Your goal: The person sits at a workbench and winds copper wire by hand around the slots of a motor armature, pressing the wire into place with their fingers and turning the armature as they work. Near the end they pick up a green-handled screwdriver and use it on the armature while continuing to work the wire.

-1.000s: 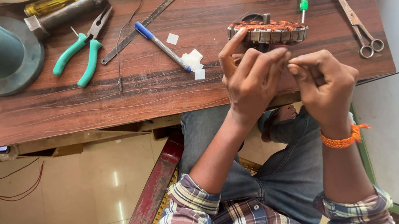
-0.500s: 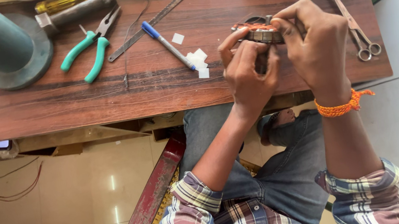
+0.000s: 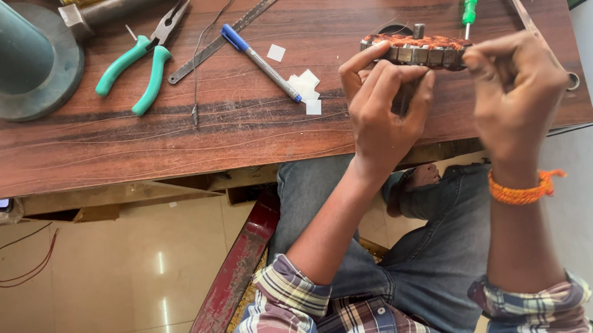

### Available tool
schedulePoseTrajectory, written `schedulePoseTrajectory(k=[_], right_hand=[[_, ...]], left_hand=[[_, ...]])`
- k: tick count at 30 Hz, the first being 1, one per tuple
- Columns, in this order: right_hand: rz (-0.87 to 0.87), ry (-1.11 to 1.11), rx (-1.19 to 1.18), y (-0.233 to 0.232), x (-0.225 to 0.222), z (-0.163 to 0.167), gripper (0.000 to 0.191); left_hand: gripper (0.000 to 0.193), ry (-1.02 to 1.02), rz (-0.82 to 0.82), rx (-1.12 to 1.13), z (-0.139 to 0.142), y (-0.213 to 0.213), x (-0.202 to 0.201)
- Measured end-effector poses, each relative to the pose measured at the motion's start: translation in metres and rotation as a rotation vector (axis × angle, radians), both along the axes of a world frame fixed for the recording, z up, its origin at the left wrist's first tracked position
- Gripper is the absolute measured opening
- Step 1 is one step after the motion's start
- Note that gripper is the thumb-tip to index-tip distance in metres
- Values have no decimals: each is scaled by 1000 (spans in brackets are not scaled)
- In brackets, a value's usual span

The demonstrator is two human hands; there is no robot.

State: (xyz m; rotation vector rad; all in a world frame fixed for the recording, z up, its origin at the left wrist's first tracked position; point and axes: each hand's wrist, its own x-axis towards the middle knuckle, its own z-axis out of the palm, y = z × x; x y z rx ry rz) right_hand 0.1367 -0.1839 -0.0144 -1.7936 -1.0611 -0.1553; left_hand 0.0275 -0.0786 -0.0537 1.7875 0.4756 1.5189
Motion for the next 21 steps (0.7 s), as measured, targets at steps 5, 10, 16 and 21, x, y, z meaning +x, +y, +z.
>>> schedulePoseTrajectory(k=[5,10,16,21], right_hand=[[-21,-28,64,-4,-13,-26,19],[20,88,143,0,-20,-45,14],[71,97,105,-15,-21,-36,11],[52,13,-15,-20,-19,-5,12]], left_hand=[[30,94,24,109,-5,-5,-4],[37,205,99,226,-5,-8,-3],[22,175,117,228,1,-10,-4],[11,77,112,96,4,-9,0]])
